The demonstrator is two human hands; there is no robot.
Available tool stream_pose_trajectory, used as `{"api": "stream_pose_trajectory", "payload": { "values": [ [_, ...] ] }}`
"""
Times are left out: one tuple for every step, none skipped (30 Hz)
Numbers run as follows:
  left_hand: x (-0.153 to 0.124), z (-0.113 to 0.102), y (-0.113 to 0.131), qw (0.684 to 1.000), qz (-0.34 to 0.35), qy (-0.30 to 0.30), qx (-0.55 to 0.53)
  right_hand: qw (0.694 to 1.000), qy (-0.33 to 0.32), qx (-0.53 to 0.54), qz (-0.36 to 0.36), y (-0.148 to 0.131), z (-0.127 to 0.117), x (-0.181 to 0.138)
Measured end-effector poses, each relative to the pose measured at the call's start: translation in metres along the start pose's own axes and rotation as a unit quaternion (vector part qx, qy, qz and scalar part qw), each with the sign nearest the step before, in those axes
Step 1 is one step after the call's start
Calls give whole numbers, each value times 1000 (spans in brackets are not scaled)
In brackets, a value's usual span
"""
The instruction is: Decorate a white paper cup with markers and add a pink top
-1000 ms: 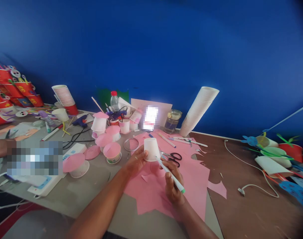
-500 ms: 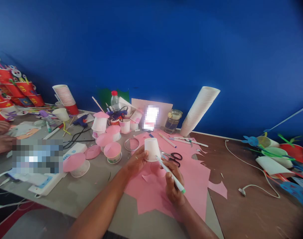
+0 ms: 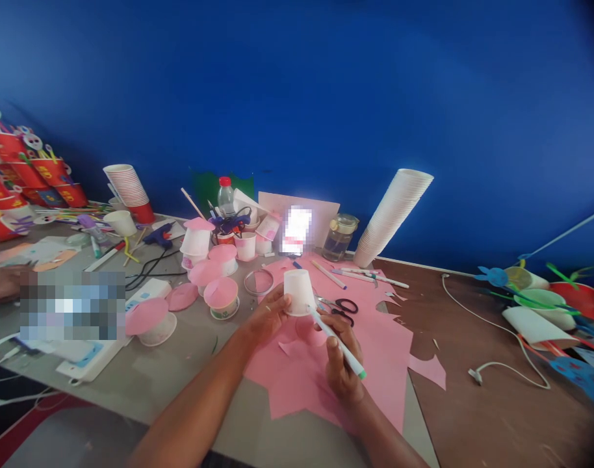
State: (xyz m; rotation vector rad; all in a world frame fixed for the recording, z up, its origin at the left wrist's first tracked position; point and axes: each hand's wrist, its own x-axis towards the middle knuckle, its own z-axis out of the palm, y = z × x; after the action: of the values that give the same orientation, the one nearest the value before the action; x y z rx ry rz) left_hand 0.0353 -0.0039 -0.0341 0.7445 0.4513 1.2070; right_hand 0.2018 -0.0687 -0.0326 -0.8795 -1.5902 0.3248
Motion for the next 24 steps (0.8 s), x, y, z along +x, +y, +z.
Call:
{"api": "stream_pose_trajectory", "payload": {
  "values": [
    [0,0,0,1000,-1,0,0,1000,0,-3,0,0,0,0],
    [0,-1,0,1000,-2,-1,1,1000,1,-4,-1,0,0,1],
    [0,-1,0,1000,-2,-1,3,1000,1,-3,-2,-1,0,1],
    [0,-1,-1,1000,-2,-2,5,1000,2,0,-4,-1,1,2],
    [0,-1,-1,1000,-1,-3,8,1000,3,6,-6,-1,1,2],
    [0,-1,-1,1000,0,-5,11,1000,3,12,-6,-1,1,2],
    [0,-1,-1,1000,1,-7,14,1000,4,15,-4,-1,2,2],
    [0,-1,-1,1000,3,-10,16,1000,5,17,-2,-1,2,1],
    [0,-1,-1,1000,4,-12,18,1000,7,16,1,0,2,1],
    [0,-2,-1,1000,5,-14,19,1000,10,14,4,0,2,1],
    [0,-2,-1,1000,4,-15,20,1000,12,12,6,0,2,0],
    [0,-3,-2,1000,2,-15,21,1000,13,11,7,0,2,0],
    [0,-4,-2,1000,0,-15,21,1000,13,11,6,0,2,0],
    [0,-4,-2,1000,-1,-14,22,1000,12,12,5,1,2,-1],
    [0,-5,-2,1000,-3,-13,22,1000,12,12,3,1,3,-1],
    [0,-5,-2,1000,-3,-12,21,1000,12,14,2,1,3,-1],
    [0,-5,-2,1000,-2,-12,20,1000,12,15,2,1,3,-1],
    [0,-5,-2,1000,-1,-13,20,1000,14,17,2,2,3,-1],
    [0,-5,-2,1000,-1,-14,19,1000,14,18,3,2,3,-1],
    [0,-4,-2,1000,-1,-15,18,1000,15,20,4,2,3,-1],
    [0,-4,-1,1000,-1,-16,17,1000,15,21,4,2,3,-1],
    [0,-3,-1,1000,-2,-17,17,1000,16,23,4,2,3,-1],
    [0,-3,-1,1000,-1,-17,16,1000,16,25,5,2,3,-1],
    [0,-2,-1,1000,-1,-16,16,1000,16,27,5,2,3,-1]
  ]
}}
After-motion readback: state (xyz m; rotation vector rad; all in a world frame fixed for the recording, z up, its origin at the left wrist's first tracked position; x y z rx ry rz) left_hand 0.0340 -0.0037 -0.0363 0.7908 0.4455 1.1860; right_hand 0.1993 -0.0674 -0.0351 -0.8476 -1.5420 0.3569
